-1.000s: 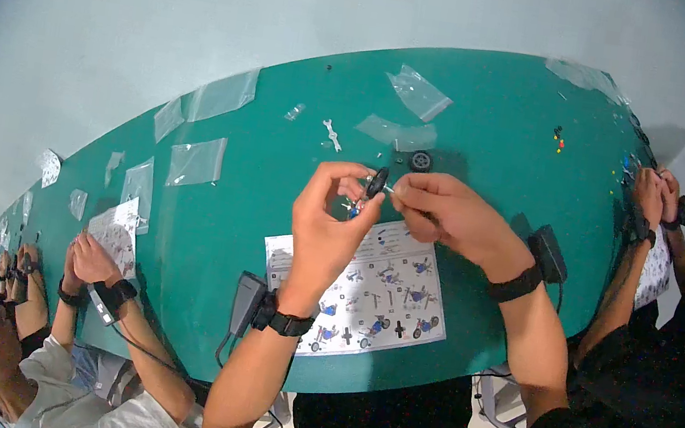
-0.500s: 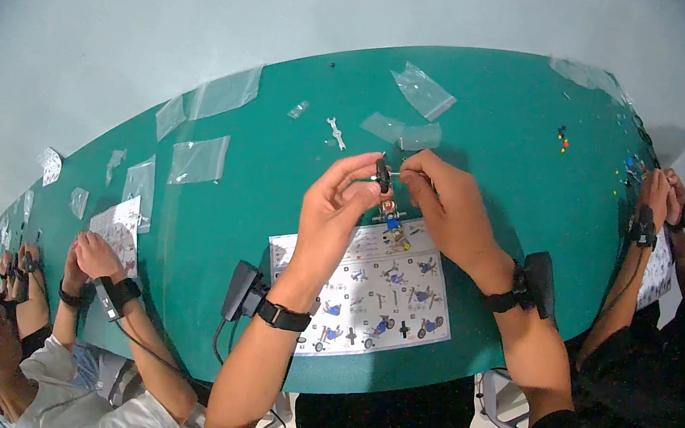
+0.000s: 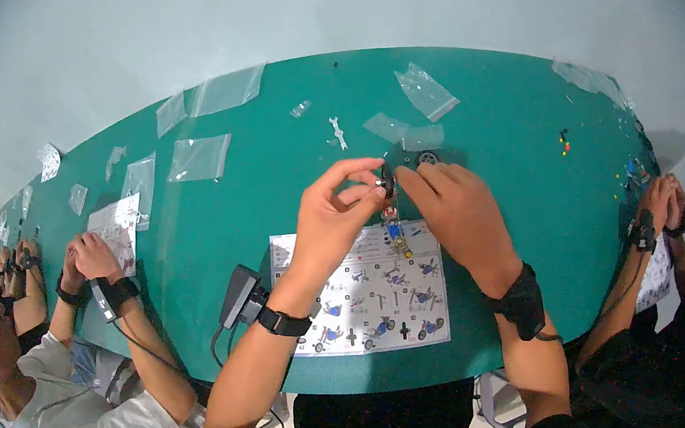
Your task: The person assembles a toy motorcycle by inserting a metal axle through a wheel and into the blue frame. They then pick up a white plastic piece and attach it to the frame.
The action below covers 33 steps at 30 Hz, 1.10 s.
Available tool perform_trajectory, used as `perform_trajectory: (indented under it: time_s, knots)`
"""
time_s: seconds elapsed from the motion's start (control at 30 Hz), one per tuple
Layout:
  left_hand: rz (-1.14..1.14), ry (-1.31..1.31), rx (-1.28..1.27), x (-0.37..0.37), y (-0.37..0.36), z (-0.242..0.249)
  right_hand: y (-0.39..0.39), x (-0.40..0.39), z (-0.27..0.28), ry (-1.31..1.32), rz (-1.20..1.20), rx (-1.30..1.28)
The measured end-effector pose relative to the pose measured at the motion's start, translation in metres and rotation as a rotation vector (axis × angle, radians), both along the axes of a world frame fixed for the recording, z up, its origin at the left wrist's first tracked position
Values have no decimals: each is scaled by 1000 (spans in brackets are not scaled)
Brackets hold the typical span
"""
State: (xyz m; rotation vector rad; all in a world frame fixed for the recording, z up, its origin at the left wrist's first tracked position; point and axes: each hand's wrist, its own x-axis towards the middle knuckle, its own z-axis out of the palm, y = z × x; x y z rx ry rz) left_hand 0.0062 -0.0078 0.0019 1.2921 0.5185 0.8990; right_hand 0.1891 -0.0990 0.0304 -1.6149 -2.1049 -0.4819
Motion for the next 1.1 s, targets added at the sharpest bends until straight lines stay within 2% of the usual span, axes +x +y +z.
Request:
perform_trajectory:
  time_s: [0.3,0.4,0.8,0.9,1.0,1.1]
  knots:
    - [19,-5,-72,-3,6,0,1,-9,-6,117,-4,-8]
    - [48,24,-91,-5,8,2,4,-6,-15,64,-23,65]
    - [-10,46,-59,-9,13,-3,-5,-1,-7,-54,13,42]
    - [-9,28,-51,-10,12,-3,-3,-3,-5,49,58,32]
    - [-7,45,-26,-12,11,-3,-3,-5,-8,445,89,-114]
    - [-20,65,7,-13,9,2,-2,-4,-5,574,75,-258]
